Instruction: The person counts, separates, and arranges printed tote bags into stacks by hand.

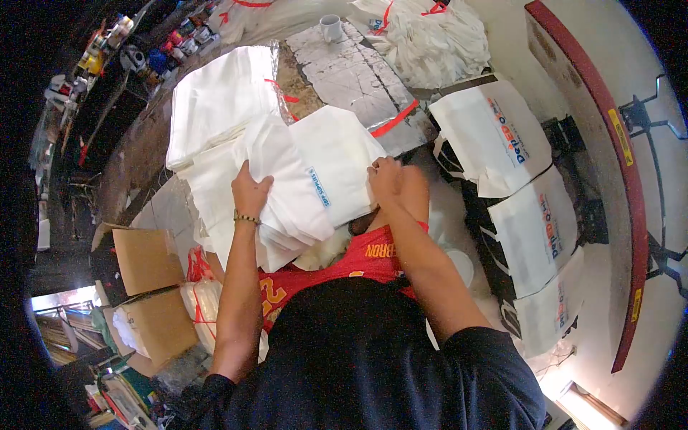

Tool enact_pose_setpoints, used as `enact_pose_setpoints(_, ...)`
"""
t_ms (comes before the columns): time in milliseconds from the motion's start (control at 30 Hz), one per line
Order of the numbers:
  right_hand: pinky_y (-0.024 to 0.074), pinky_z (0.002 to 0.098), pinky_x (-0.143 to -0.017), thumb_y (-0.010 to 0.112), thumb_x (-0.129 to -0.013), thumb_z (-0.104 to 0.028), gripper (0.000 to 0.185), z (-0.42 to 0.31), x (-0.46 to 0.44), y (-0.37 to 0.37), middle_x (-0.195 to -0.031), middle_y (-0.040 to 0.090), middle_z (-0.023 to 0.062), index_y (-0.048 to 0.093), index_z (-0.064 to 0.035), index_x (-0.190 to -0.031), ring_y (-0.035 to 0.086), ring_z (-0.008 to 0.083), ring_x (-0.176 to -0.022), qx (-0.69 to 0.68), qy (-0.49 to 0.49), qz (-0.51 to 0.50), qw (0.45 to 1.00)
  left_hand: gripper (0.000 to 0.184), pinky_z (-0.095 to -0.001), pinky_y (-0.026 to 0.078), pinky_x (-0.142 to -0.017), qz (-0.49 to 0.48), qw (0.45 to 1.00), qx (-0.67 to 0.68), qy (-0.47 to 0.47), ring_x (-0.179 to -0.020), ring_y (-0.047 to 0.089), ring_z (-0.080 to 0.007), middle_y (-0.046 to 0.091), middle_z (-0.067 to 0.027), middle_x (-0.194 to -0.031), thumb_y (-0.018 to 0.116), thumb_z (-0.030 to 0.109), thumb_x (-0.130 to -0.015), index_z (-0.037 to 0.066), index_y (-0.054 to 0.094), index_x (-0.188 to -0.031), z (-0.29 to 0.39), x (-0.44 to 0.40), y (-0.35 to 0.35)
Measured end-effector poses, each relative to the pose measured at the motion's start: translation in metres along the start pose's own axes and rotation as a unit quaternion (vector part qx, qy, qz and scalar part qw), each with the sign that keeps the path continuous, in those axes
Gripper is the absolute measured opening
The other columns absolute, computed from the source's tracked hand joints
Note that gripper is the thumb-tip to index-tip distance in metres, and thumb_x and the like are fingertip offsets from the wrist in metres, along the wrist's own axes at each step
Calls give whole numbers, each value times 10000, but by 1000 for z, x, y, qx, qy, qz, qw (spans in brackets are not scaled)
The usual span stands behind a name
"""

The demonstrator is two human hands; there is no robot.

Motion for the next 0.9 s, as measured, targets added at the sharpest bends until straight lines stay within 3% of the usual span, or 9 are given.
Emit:
enact_pose_setpoints(100,523,399,-809,715,-822,-148,205,-12,7,-12,-953,627,131,671,-60,-1002,615,299,-909,-80,-15,9,997,543,-464,538,-789,7,1000,9,-16,-848,671,-440,688,-274,-885,708,164,-695,-37,585,-1185,4,0,-2)
enact_pose_setpoints(200,531,342,-736,672,-872,-142,299,-46,26,2,-927,614,100,644,-66,-1159,595,224,-903,-416,-4,-78,906,519,-471,538,-781,7,1000,1,-22,-838,666,-446,685,-274,-861,698,179,-705,-28,591,-1170,7,-1,0)
enact_pose_setpoints(267,524,315,-708,647,-904,-160,427,-117,44,-32,-909,597,76,566,-57,-1310,555,171,-909,-433,-93,-139,886,513,-476,536,-778,1,1000,-18,-26,-837,663,-451,680,-279,-854,699,209,-720,-26,594,-1164,11,-2,2)
enact_pose_setpoints(400,492,391,-796,638,-889,-137,536,-190,80,-15,-973,625,161,486,-24,-1390,558,297,-914,-322,-173,-170,915,543,-483,533,-775,5,998,-50,-31,-842,659,-462,673,-298,-865,721,315,-755,-35,599,-1152,18,-7,8)
enact_pose_setpoints(600,478,379,-835,669,-884,-172,531,-189,66,-25,-990,615,113,498,-12,-1361,555,280,-927,-351,-225,-271,868,650,-480,532,-786,-23,996,-79,-16,-863,670,-451,685,-292,-894,754,336,-742,-59,561,-1220,30,1,-2)
enact_pose_setpoints(667,441,433,-912,707,-839,-247,550,-152,45,0,-1006,634,168,520,50,-1262,566,332,-1007,-444,-40,-330,832,660,-473,534,-788,-4,998,-66,5,-862,673,-444,686,-289,-896,761,292,-726,-61,548,-1240,2,-1,7)
enact_pose_setpoints(733,456,448,-914,744,-805,-271,520,-83,19,21,-1042,626,176,558,36,-1180,583,345,-1031,-191,-108,41,975,655,-457,537,-789,1,999,-49,3,-860,675,-439,686,-291,-901,764,248,-711,-67,546,-1244,8,2,1)
enact_pose_setpoints(800,480,454,-882,765,-778,-257,503,-36,4,10,-1060,613,206,562,38,-1130,596,381,-1020,82,52,15,995,654,-443,538,-791,4,999,-41,-5,-863,678,-434,685,-293,-911,765,218,-705,-75,543,-1247,10,4,-3)
enact_pose_setpoints(900,496,454,-848,757,-780,-218,411,-7,-2,8,-1041,625,200,592,10,-1079,609,392,-989,-28,49,-59,997,660,-427,537,-800,-4,999,-39,-16,-877,682,-426,685,-297,-929,764,201,-709,-94,536,-1253,8,6,-3)
Point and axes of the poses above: each hand's wrist, its own x-axis away from the middle knuckle, its own y-axis out of the palm, z = x × y, the point moved 3 cm from there along -x, towards the middle knuckle
